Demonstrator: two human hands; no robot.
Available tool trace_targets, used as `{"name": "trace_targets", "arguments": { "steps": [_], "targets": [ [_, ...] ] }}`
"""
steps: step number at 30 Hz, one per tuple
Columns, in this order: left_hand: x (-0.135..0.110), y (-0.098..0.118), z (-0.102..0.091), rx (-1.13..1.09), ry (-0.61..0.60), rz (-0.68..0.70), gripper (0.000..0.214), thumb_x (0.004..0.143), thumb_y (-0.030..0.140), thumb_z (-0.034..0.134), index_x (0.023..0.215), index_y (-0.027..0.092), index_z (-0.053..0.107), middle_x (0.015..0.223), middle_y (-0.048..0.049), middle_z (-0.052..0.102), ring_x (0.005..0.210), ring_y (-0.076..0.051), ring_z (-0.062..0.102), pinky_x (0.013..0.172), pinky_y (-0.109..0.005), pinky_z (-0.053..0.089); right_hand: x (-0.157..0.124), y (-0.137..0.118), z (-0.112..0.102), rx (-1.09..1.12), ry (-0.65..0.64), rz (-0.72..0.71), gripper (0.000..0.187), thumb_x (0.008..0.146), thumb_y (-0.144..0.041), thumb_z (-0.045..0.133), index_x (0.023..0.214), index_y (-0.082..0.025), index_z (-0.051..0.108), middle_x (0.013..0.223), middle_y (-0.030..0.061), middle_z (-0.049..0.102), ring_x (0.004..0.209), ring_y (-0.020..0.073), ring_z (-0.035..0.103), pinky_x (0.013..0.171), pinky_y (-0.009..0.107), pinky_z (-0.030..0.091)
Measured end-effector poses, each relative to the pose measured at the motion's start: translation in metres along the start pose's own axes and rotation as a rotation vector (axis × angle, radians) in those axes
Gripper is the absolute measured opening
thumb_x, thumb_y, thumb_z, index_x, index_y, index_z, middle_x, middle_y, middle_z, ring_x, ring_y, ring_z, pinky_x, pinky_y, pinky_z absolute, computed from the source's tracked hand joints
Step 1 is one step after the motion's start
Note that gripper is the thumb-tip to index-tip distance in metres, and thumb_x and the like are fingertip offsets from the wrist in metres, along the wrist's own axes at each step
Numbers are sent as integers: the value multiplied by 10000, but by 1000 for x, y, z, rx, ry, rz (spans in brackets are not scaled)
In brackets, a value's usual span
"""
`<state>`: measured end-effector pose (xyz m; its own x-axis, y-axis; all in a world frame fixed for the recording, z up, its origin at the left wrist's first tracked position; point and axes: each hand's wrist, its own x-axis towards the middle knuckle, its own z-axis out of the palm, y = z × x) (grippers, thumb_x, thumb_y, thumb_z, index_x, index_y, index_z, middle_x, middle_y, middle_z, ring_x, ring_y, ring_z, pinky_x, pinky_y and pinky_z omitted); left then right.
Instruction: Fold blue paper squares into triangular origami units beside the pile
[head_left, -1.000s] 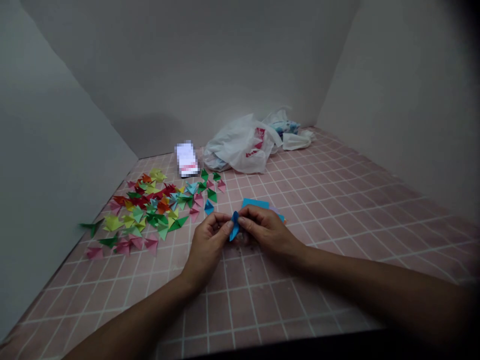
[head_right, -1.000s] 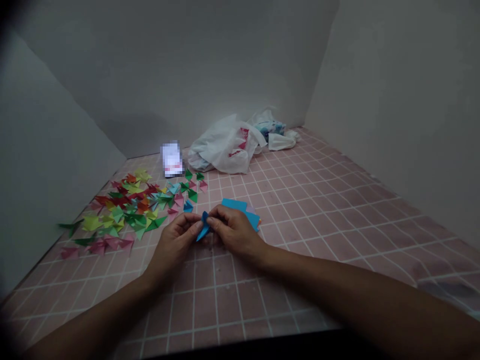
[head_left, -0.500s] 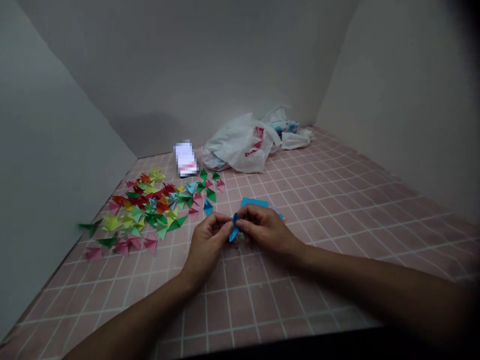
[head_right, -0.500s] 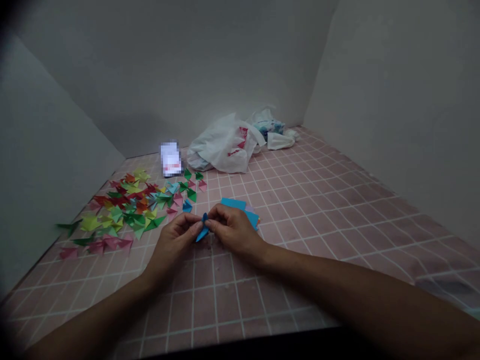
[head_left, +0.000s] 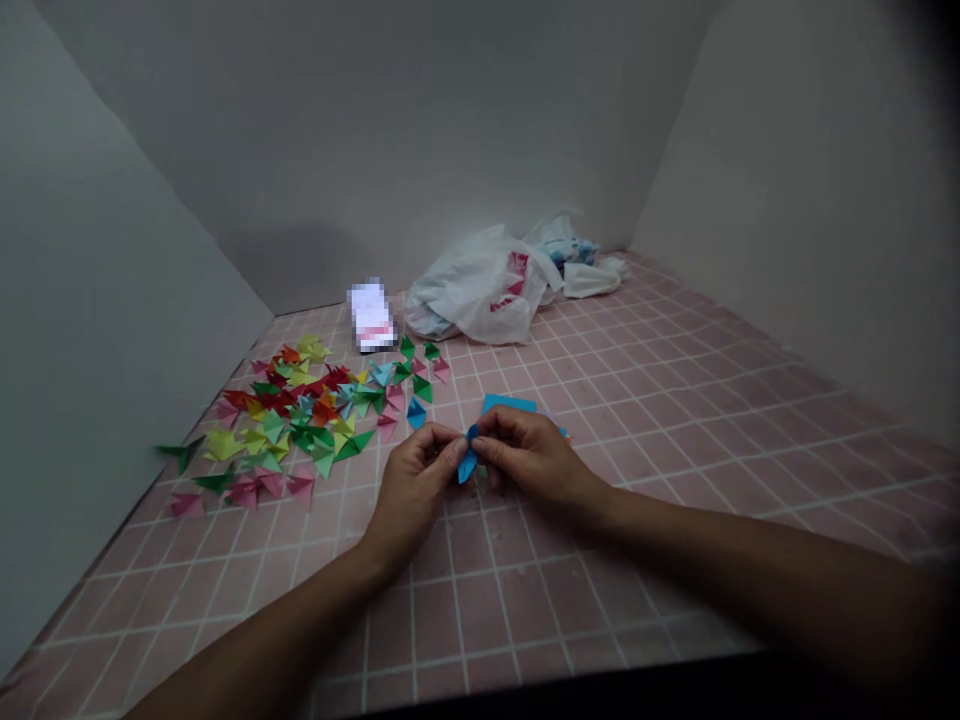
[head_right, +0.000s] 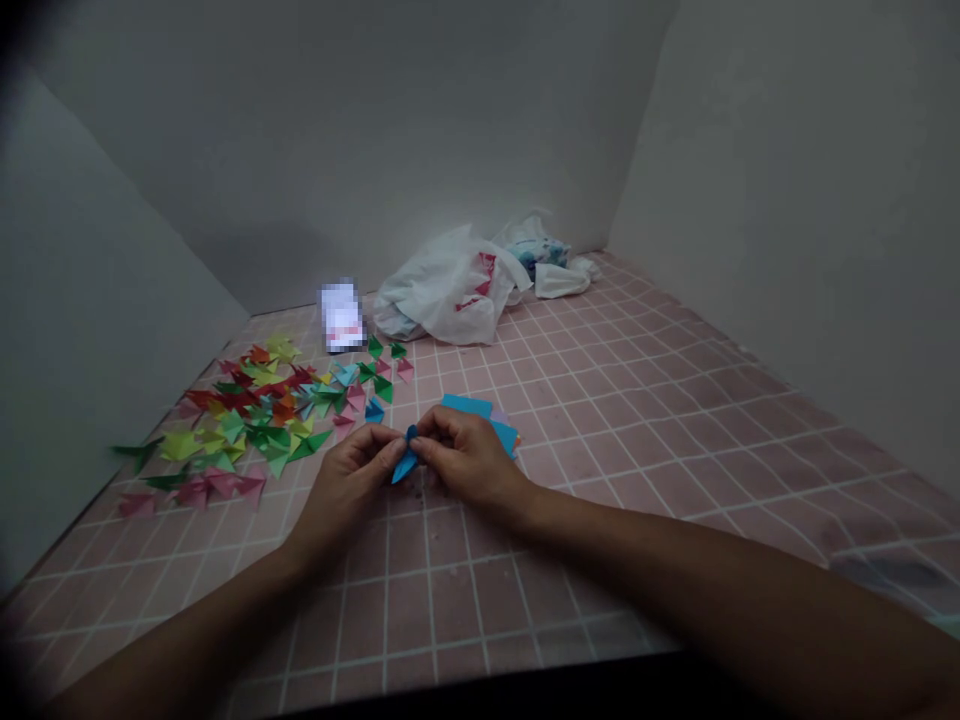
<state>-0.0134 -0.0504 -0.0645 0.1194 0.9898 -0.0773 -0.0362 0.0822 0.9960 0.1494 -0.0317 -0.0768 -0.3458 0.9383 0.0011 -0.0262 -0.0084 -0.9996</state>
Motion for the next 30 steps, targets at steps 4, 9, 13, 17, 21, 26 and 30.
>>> {"name": "trace_targets", "arguments": {
  "steps": [4, 9, 13, 17, 21, 26, 30],
  "targets": [
    [0, 3, 0, -12, -9, -5, 245, 786, 377, 730, 760, 154, 632, 650, 25, 611, 572, -90, 539, 547, -204, 437, 0, 0, -1, 16, -15, -7, 116, 890, -285, 577, 819, -197, 551, 564, -47, 561, 472, 104, 528, 477, 231, 390],
    [2, 3, -1, -23, -13, -19, 250, 766, 383, 746, 759, 157, 642, 660, 15, 625, 573, -98, 550, 550, -216, 457, 1, -1, -1, 42, -25, 4, 102, 884, -280, 577, 825, -201, 551, 543, -50, 563, 462, 107, 528, 472, 228, 392],
    [2, 4, -2, -12, -25, -21, 266, 749, 394, 765, 747, 155, 649, 656, 12, 629, 560, -98, 548, 540, -218, 459, 1, -1, -1, 46, -24, 19, 99, 871, -278, 585, 819, -204, 548, 516, -54, 560, 445, 106, 526, 456, 222, 381],
    [2, 6, -2, 9, -36, -28, 242, 767, 378, 753, 752, 156, 657, 666, 8, 636, 575, -97, 551, 550, -213, 454, 2, 0, -2, 51, -14, 9, 123, 851, -294, 612, 802, -201, 547, 523, -55, 557, 440, 102, 526, 445, 220, 390],
    [3, 6, -3, 43, -38, -28, 227, 768, 363, 746, 752, 153, 661, 670, 8, 635, 583, -98, 550, 559, -213, 452, 1, -1, -2, 41, -2, 11, 139, 838, -291, 627, 777, -196, 545, 531, -57, 553, 434, 92, 526, 439, 214, 396],
    [4, 7, -4, 68, -61, -12, 221, 779, 360, 732, 746, 155, 657, 663, 10, 633, 573, -99, 550, 563, -220, 454, 0, -5, -2, 37, 0, 13, 149, 824, -286, 640, 756, -191, 547, 534, -60, 548, 432, 82, 519, 427, 200, 387],
    [3, 10, -3, 101, -62, -12, 217, 785, 361, 726, 746, 158, 658, 668, 12, 631, 569, -101, 559, 563, -226, 458, -1, -5, -2, 59, 0, 6, 146, 828, -282, 643, 757, -189, 556, 563, -57, 551, 436, 78, 527, 429, 200, 401]
  ]
}}
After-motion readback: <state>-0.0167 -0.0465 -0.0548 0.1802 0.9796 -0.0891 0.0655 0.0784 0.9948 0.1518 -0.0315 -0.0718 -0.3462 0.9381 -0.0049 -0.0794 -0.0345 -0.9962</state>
